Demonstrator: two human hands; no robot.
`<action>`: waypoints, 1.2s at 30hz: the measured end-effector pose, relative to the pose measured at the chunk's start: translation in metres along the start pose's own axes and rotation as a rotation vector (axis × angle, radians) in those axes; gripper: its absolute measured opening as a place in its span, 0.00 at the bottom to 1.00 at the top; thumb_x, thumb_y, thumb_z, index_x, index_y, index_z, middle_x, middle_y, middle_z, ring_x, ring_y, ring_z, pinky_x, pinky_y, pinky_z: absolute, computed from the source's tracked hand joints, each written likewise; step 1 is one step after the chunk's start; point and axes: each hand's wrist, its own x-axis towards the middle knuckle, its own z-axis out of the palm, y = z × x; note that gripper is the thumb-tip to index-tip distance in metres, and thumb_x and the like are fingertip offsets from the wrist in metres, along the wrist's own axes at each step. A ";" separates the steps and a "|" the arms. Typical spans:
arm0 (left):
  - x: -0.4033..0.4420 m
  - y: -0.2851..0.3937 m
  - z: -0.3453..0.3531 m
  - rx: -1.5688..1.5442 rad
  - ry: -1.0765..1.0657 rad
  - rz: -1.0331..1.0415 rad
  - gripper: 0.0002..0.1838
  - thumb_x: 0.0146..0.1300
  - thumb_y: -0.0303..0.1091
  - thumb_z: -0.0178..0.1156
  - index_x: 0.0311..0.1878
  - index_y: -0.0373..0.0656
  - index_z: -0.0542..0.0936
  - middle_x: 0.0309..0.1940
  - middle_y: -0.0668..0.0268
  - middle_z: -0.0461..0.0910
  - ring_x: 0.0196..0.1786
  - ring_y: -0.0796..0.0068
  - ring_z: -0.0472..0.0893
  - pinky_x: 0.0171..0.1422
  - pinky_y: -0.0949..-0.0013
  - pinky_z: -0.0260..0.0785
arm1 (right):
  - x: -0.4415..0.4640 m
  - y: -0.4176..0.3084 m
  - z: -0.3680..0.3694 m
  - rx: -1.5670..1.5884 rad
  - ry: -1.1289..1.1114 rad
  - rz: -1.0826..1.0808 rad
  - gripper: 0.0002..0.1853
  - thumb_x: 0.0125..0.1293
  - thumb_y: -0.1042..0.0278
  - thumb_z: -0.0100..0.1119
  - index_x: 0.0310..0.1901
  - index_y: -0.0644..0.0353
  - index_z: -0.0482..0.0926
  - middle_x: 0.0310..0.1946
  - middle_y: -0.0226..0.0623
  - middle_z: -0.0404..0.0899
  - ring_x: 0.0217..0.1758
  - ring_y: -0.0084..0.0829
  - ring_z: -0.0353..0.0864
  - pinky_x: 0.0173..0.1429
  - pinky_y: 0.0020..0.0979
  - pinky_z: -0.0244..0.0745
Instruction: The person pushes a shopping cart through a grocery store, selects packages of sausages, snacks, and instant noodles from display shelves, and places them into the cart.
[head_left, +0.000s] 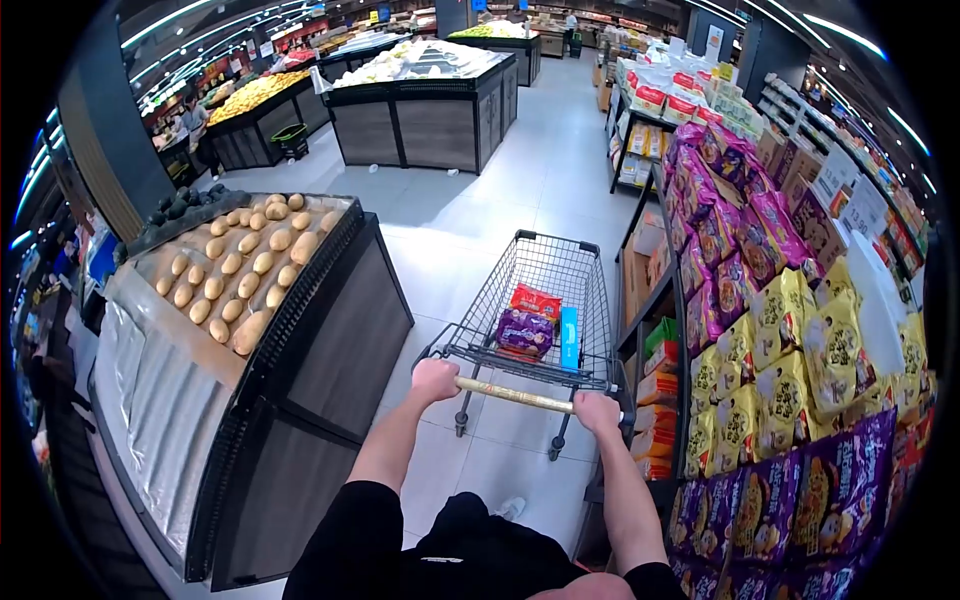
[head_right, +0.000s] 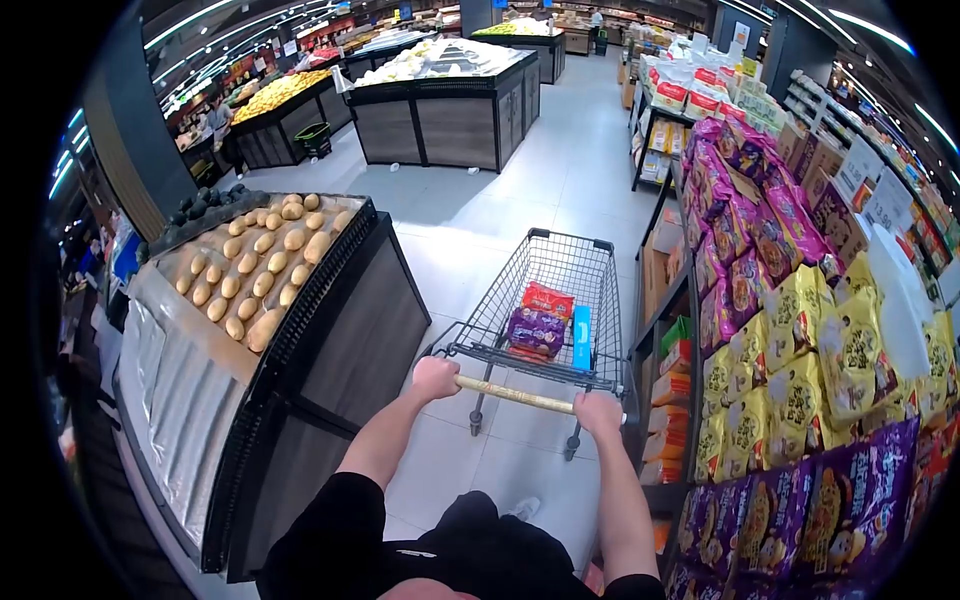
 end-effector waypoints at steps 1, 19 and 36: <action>0.011 -0.004 0.006 -0.003 0.036 0.016 0.09 0.48 0.44 0.62 0.29 0.52 0.84 0.27 0.64 0.84 0.34 0.60 0.85 0.38 0.57 0.77 | 0.008 0.000 -0.003 -0.008 -0.006 -0.010 0.28 0.67 0.50 0.37 0.37 0.61 0.86 0.40 0.52 0.85 0.45 0.53 0.84 0.54 0.48 0.76; 0.185 -0.050 -0.033 -0.267 -0.410 0.228 0.29 0.46 0.62 0.70 0.41 0.47 0.85 0.36 0.54 0.85 0.43 0.55 0.85 0.48 0.56 0.76 | 0.149 0.004 -0.020 0.040 -0.094 -0.050 0.22 0.71 0.49 0.38 0.41 0.48 0.84 0.38 0.45 0.85 0.42 0.52 0.84 0.47 0.51 0.76; 0.271 0.161 -0.034 -0.399 -0.744 0.834 0.28 0.67 0.52 0.59 0.58 0.39 0.70 0.46 0.42 0.81 0.50 0.40 0.80 0.55 0.49 0.72 | -0.150 0.196 -0.483 -0.277 1.465 0.787 0.13 0.68 0.62 0.57 0.45 0.63 0.81 0.38 0.39 0.85 0.39 0.29 0.82 0.46 0.31 0.75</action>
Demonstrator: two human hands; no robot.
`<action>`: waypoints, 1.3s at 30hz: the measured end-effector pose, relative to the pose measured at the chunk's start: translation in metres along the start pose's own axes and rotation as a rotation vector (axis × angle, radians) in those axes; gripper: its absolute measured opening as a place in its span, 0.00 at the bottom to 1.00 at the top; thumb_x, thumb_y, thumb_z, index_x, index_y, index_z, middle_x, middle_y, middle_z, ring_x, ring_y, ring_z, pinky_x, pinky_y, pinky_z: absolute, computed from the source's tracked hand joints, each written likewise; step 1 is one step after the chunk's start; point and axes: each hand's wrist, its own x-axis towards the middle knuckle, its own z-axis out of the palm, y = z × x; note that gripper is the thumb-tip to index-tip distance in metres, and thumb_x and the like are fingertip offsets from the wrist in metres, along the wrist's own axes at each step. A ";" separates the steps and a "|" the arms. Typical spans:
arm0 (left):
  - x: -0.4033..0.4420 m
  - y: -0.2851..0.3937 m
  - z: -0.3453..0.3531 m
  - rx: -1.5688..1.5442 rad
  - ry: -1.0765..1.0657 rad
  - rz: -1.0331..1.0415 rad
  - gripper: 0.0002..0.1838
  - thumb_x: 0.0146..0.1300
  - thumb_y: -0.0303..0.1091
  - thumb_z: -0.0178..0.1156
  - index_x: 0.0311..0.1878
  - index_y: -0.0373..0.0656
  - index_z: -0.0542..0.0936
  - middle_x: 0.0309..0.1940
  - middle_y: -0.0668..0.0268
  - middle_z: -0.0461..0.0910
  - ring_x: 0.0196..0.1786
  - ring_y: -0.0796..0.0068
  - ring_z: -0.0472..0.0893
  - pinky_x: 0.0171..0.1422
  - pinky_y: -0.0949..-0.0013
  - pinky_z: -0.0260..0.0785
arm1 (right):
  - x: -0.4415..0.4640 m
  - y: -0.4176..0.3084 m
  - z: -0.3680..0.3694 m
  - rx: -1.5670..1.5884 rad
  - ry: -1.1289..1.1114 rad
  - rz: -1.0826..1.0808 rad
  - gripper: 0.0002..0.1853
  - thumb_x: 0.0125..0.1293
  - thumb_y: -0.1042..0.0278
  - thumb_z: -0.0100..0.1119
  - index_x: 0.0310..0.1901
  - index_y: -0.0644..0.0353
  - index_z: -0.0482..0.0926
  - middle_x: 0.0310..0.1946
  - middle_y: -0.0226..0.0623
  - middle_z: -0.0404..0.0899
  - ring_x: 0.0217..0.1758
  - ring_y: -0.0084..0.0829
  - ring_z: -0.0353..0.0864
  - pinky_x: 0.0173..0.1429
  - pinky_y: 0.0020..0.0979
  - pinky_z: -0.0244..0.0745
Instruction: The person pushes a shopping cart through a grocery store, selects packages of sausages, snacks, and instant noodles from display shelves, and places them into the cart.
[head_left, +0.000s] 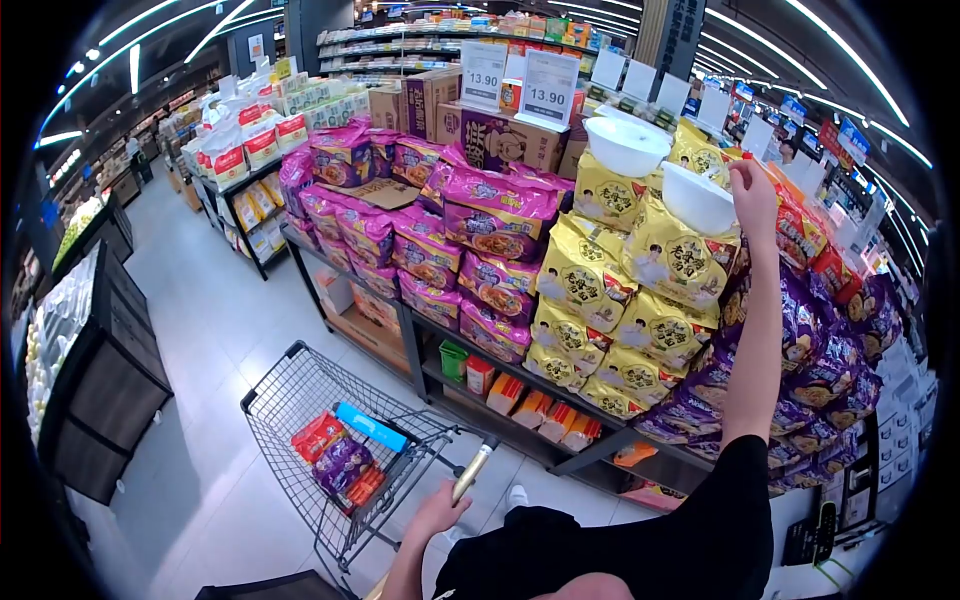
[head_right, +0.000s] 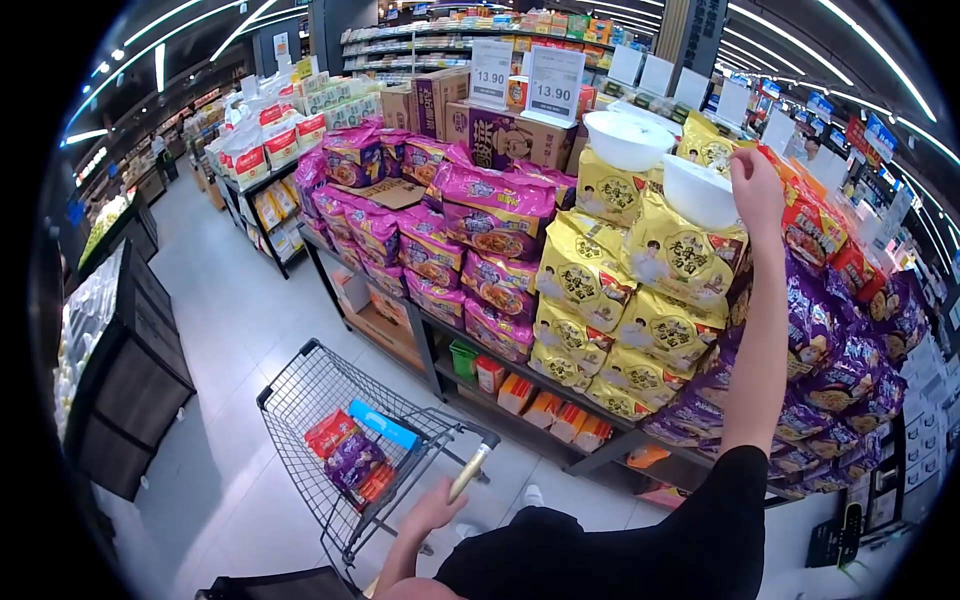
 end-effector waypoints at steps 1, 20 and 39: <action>0.000 -0.006 0.002 -0.029 0.007 0.029 0.28 0.67 0.52 0.59 0.58 0.39 0.69 0.46 0.42 0.81 0.50 0.40 0.80 0.55 0.49 0.72 | 0.022 0.026 0.006 0.001 0.006 0.003 0.13 0.68 0.62 0.57 0.45 0.63 0.81 0.38 0.39 0.85 0.39 0.29 0.82 0.46 0.31 0.75; 0.021 -0.014 -0.011 -0.138 0.003 0.105 0.27 0.68 0.51 0.57 0.58 0.37 0.75 0.44 0.49 0.83 0.49 0.53 0.83 0.55 0.58 0.73 | 0.085 0.007 0.000 0.061 -0.136 -0.222 0.14 0.71 0.64 0.53 0.40 0.70 0.76 0.27 0.41 0.76 0.33 0.32 0.75 0.41 0.34 0.70; -0.020 0.086 -0.086 -1.952 -0.085 0.861 0.32 0.76 0.57 0.42 0.74 0.48 0.60 0.70 0.62 0.67 0.72 0.60 0.68 0.74 0.49 0.63 | -0.084 -0.308 0.073 1.725 -0.682 -0.681 0.18 0.74 0.52 0.55 0.40 0.62 0.74 0.31 0.28 0.71 0.35 0.22 0.67 0.41 0.24 0.63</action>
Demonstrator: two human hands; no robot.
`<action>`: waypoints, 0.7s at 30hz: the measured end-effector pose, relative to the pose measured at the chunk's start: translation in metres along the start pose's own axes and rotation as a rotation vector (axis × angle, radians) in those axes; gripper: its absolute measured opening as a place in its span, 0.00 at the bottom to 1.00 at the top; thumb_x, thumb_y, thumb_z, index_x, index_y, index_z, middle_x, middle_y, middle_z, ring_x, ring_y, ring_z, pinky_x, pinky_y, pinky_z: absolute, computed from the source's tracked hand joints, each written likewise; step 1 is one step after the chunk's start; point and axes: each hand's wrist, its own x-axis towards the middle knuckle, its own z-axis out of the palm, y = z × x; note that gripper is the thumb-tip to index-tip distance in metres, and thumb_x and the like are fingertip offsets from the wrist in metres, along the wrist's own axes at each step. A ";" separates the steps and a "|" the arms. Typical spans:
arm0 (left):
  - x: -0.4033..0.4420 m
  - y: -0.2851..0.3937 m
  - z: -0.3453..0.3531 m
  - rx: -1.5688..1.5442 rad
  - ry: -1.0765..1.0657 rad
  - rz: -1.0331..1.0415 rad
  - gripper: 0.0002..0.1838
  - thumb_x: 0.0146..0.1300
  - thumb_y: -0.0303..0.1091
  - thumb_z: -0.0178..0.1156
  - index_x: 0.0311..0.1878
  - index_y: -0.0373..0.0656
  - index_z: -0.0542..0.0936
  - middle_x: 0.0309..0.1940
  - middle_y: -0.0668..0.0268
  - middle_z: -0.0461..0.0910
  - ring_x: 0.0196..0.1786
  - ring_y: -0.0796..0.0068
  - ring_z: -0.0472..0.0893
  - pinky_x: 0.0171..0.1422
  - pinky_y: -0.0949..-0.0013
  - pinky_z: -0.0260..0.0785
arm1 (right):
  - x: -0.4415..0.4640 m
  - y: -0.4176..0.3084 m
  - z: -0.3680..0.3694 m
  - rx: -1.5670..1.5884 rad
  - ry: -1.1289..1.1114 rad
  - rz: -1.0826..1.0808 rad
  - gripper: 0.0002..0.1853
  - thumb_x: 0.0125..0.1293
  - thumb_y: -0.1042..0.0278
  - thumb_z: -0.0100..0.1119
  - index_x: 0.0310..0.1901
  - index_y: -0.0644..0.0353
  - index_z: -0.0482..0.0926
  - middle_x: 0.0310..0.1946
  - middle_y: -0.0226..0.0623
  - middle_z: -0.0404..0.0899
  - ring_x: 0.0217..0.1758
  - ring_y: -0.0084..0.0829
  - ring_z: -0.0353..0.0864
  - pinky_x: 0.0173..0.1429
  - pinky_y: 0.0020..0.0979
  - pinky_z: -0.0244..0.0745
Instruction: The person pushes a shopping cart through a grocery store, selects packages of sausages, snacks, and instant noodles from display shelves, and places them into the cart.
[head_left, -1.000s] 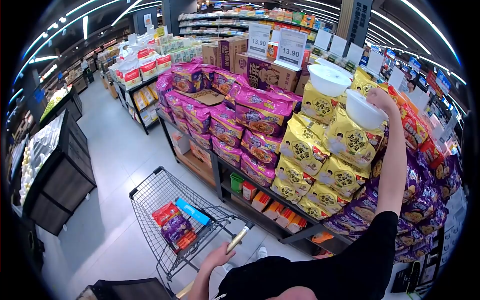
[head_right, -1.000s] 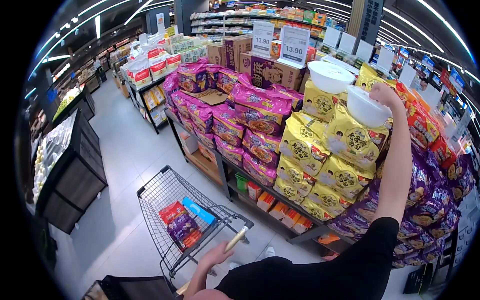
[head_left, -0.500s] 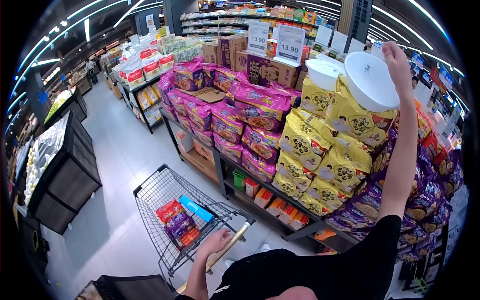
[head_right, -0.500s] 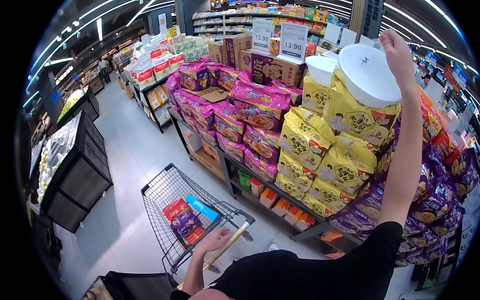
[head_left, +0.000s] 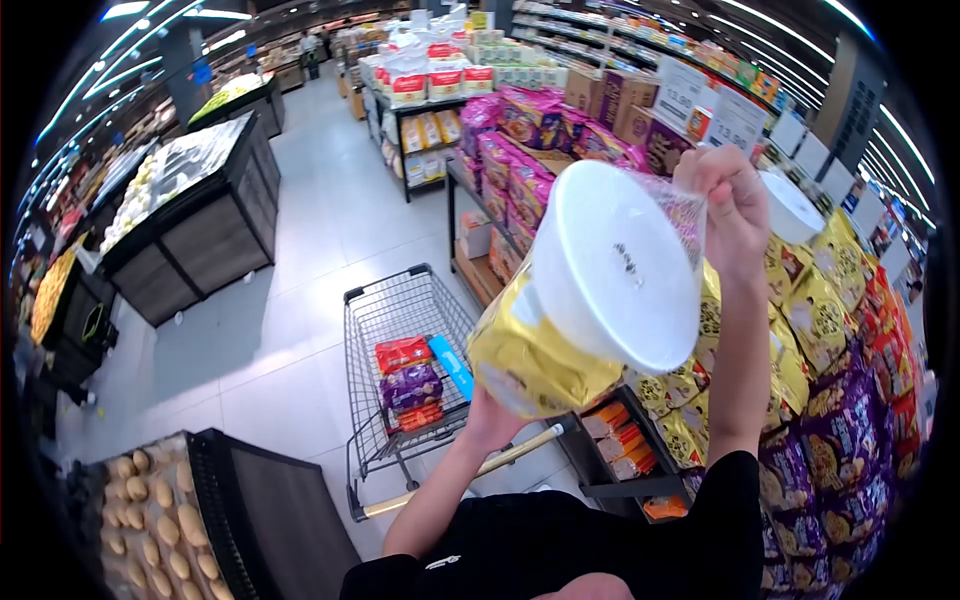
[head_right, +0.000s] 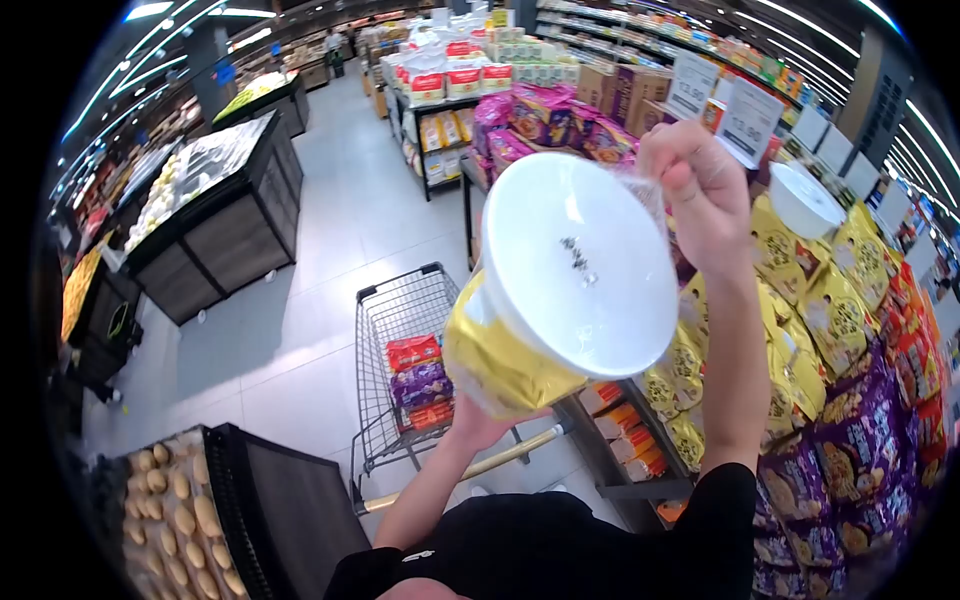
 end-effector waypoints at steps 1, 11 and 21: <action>-0.008 0.003 -0.004 -0.025 -0.012 0.049 0.32 0.76 0.57 0.42 0.74 0.48 0.60 0.70 0.62 0.67 0.72 0.60 0.68 0.74 0.49 0.63 | 0.001 0.016 0.022 0.075 -0.064 -0.001 0.17 0.73 0.52 0.56 0.39 0.62 0.74 0.31 0.30 0.72 0.35 0.24 0.69 0.43 0.26 0.64; -0.121 0.012 -0.018 0.229 0.365 0.706 0.31 0.76 0.56 0.43 0.74 0.48 0.60 0.70 0.62 0.67 0.72 0.60 0.68 0.74 0.49 0.63 | -0.039 0.149 0.171 0.409 -0.288 0.139 0.14 0.74 0.57 0.55 0.39 0.62 0.74 0.34 0.33 0.78 0.43 0.27 0.79 0.57 0.33 0.73; -0.153 -0.060 -0.006 0.347 0.632 1.154 0.31 0.76 0.55 0.44 0.74 0.49 0.60 0.70 0.62 0.67 0.72 0.61 0.68 0.74 0.50 0.63 | -0.066 0.121 0.241 0.925 -0.457 0.453 0.10 0.76 0.63 0.52 0.42 0.62 0.72 0.37 0.38 0.80 0.48 0.32 0.82 0.56 0.33 0.75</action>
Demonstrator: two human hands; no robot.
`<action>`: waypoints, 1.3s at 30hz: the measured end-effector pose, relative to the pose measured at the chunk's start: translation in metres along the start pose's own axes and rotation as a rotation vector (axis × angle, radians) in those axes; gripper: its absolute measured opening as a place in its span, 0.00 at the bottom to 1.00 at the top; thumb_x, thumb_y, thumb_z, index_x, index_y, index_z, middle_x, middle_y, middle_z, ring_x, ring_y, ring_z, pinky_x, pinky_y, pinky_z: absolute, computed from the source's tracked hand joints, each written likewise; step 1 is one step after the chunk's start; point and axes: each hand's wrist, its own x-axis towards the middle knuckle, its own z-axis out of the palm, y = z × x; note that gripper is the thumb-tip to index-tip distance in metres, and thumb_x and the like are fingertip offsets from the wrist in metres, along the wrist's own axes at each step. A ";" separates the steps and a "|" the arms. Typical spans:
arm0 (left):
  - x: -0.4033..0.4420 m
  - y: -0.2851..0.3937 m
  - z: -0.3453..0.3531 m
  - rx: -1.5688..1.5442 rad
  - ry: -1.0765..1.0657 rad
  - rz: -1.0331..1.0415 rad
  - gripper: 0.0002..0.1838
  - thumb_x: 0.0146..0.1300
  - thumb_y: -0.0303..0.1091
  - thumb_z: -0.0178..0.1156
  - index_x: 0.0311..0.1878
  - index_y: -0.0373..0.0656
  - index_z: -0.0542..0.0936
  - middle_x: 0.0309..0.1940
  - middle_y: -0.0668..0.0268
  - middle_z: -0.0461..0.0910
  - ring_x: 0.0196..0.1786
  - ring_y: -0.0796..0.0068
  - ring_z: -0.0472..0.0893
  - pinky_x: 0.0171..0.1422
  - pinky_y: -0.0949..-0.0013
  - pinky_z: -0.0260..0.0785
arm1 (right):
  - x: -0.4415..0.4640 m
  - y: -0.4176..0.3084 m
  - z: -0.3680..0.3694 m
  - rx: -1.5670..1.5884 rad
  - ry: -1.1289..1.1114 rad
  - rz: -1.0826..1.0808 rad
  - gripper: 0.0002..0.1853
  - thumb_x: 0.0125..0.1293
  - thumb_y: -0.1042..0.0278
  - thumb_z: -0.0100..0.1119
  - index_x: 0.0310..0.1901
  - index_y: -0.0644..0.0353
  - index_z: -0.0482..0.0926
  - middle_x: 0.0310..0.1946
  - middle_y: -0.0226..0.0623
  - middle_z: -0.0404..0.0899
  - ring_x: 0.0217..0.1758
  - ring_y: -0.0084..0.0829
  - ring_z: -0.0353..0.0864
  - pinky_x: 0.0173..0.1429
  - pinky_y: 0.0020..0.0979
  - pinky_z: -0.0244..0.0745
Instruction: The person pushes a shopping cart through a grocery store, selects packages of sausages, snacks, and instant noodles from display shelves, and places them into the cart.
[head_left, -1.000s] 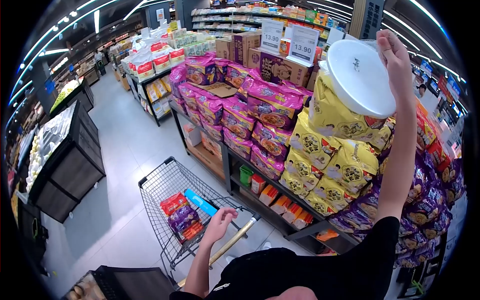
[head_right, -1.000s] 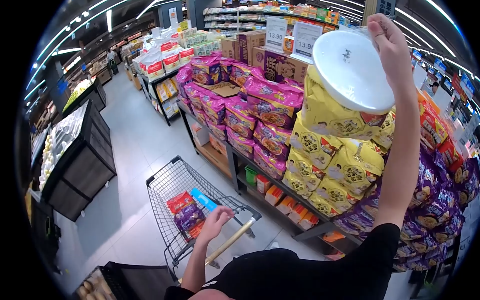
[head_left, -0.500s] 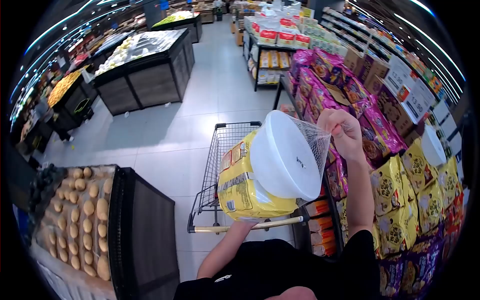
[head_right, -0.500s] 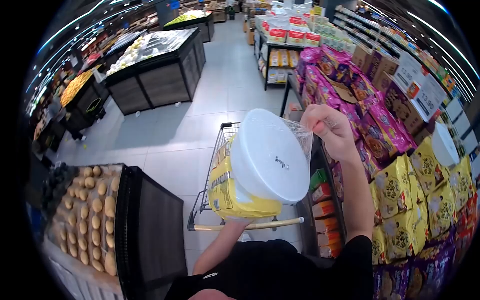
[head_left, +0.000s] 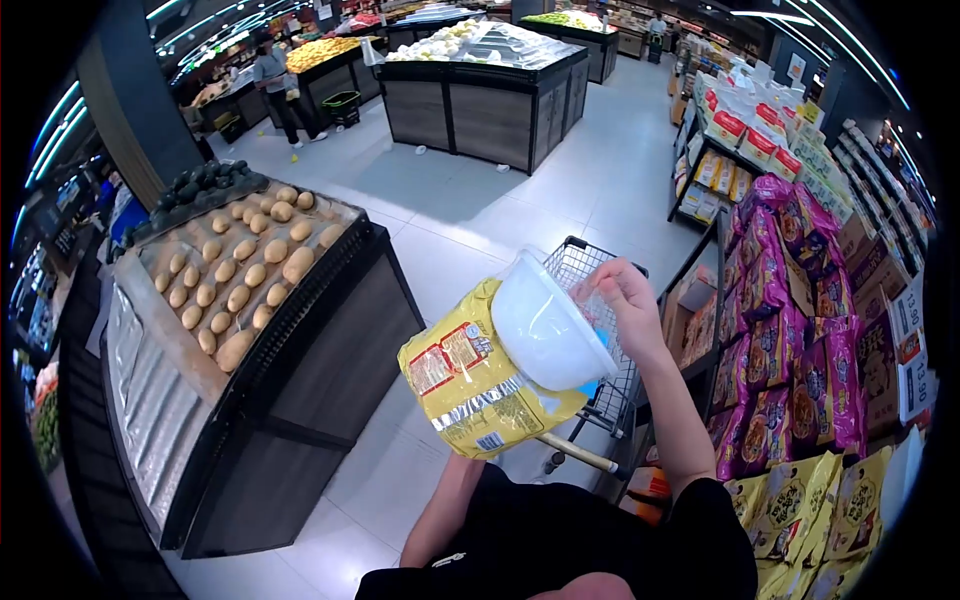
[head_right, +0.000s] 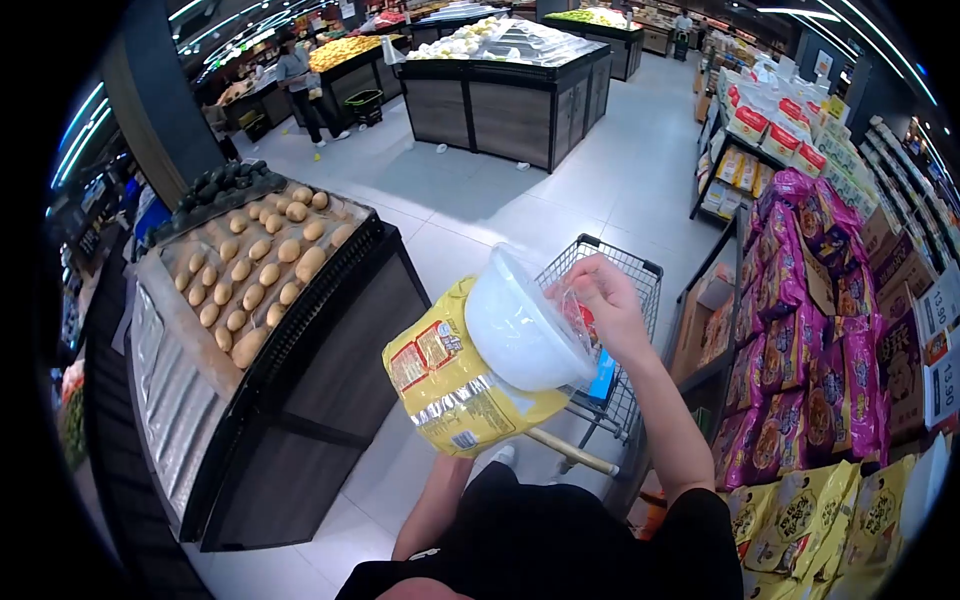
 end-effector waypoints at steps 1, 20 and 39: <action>-0.010 -0.002 -0.002 0.007 0.025 0.038 0.31 0.76 0.55 0.44 0.74 0.49 0.60 0.70 0.62 0.67 0.72 0.61 0.68 0.74 0.50 0.63 | -0.003 0.006 0.006 0.033 -0.040 0.012 0.10 0.75 0.63 0.54 0.43 0.62 0.73 0.37 0.37 0.81 0.47 0.29 0.81 0.55 0.30 0.75; -0.109 0.006 -0.014 0.024 0.311 0.529 0.30 0.75 0.53 0.46 0.74 0.49 0.60 0.70 0.62 0.67 0.72 0.62 0.68 0.74 0.51 0.63 | -0.011 0.027 0.107 0.383 -0.512 0.211 0.14 0.72 0.70 0.50 0.57 0.65 0.71 0.59 0.44 0.73 0.62 0.32 0.74 0.66 0.34 0.71; -0.140 0.119 -0.066 0.030 0.395 0.749 0.30 0.75 0.51 0.48 0.75 0.49 0.60 0.70 0.62 0.67 0.72 0.64 0.68 0.74 0.52 0.63 | 0.040 0.049 0.245 0.199 -0.443 0.230 0.13 0.74 0.69 0.50 0.53 0.67 0.77 0.52 0.39 0.79 0.54 0.30 0.79 0.60 0.31 0.75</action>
